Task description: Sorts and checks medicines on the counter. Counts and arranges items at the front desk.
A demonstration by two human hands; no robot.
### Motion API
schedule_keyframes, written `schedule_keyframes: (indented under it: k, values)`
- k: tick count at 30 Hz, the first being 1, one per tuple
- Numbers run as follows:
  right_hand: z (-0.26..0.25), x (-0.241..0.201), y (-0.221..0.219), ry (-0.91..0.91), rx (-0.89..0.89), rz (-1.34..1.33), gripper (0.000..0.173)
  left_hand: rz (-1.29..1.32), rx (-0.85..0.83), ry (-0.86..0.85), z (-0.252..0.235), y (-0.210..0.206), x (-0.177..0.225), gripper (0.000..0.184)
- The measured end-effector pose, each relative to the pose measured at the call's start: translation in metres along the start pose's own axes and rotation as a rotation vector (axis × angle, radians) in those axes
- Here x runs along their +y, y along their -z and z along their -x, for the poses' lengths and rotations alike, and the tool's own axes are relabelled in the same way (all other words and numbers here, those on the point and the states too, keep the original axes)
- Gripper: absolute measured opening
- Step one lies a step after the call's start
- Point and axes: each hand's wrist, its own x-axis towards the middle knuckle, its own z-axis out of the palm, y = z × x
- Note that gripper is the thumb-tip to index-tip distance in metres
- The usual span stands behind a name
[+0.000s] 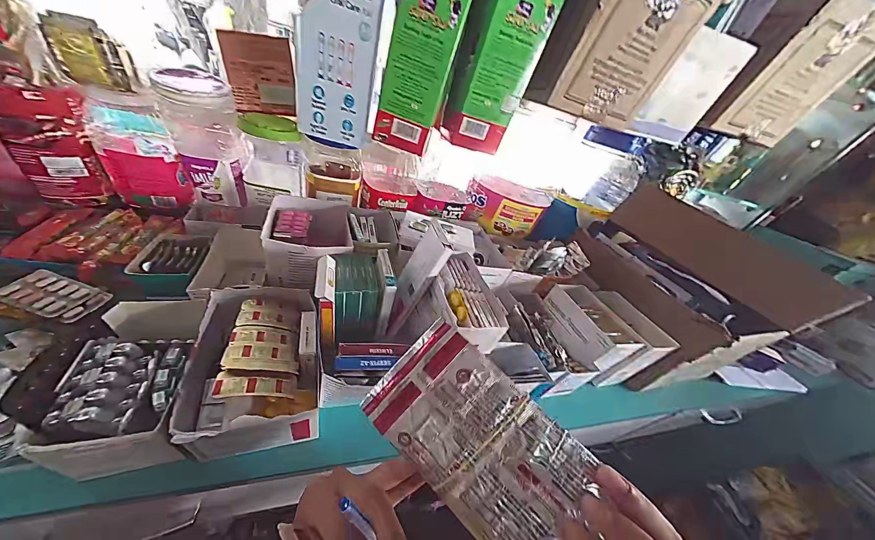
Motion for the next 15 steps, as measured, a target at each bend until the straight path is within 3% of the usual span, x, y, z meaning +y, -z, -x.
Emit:
schedule_keyframes:
  k: [11,15]
  values:
    - [0.041,-0.003,0.029,-0.21,0.21,-0.177,0.009,-0.132,-0.055,-0.002,-0.011,-0.031,-0.046,0.024]
    - [0.064,-0.005,0.042,-0.361,0.226,-0.192,0.014,-0.029,-0.07,0.025,-0.018,-0.042,-0.06,0.023]
